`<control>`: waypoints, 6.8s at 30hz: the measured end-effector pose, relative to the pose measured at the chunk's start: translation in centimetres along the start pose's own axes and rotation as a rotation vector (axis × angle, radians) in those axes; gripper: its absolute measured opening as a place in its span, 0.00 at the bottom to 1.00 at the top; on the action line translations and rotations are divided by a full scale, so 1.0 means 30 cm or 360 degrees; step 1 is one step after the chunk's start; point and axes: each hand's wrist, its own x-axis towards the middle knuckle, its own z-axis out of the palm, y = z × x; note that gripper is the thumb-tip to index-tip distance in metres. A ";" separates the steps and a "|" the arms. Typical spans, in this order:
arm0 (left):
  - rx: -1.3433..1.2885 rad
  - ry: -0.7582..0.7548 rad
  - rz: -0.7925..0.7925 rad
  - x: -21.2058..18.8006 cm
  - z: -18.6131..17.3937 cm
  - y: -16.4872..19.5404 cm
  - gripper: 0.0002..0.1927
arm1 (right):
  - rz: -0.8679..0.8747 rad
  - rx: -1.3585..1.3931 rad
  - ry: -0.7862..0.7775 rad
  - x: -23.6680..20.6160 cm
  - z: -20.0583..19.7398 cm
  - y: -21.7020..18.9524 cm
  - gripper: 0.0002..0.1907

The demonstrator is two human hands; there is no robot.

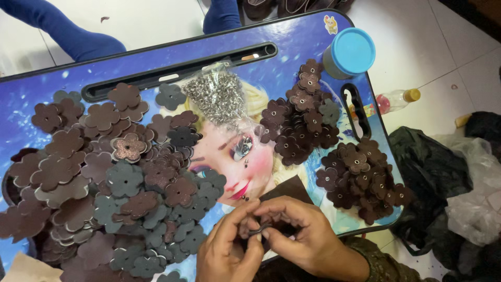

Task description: The person sits at a table and repeatedly picks up flower-shaped brown pieces and small metal rings, inserting the rings into the center holes of the pieces. They place the assembled pieces into a growing pile on the right side of the table.

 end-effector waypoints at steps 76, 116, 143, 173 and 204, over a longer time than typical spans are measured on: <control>0.1504 0.0851 0.0905 -0.195 -0.466 0.022 0.12 | -0.0775 -0.1445 0.0333 0.071 0.427 -0.123 0.08; -0.0495 0.0133 -0.0406 -0.294 -0.323 -0.027 0.20 | -0.0338 -0.0609 0.0269 -0.126 0.370 -0.041 0.06; 0.0377 0.0297 0.0722 -0.274 -0.309 -0.014 0.13 | -0.0237 -0.0147 0.0436 -0.114 0.382 0.103 0.13; -0.0196 -0.0154 0.0339 -0.239 0.007 -0.101 0.25 | 0.0041 0.0172 -0.0044 -0.222 0.055 -0.008 0.17; 0.1536 0.0741 0.1425 -0.218 -0.231 -0.457 0.18 | -0.0858 -0.1905 0.0795 -0.052 0.057 -0.284 0.13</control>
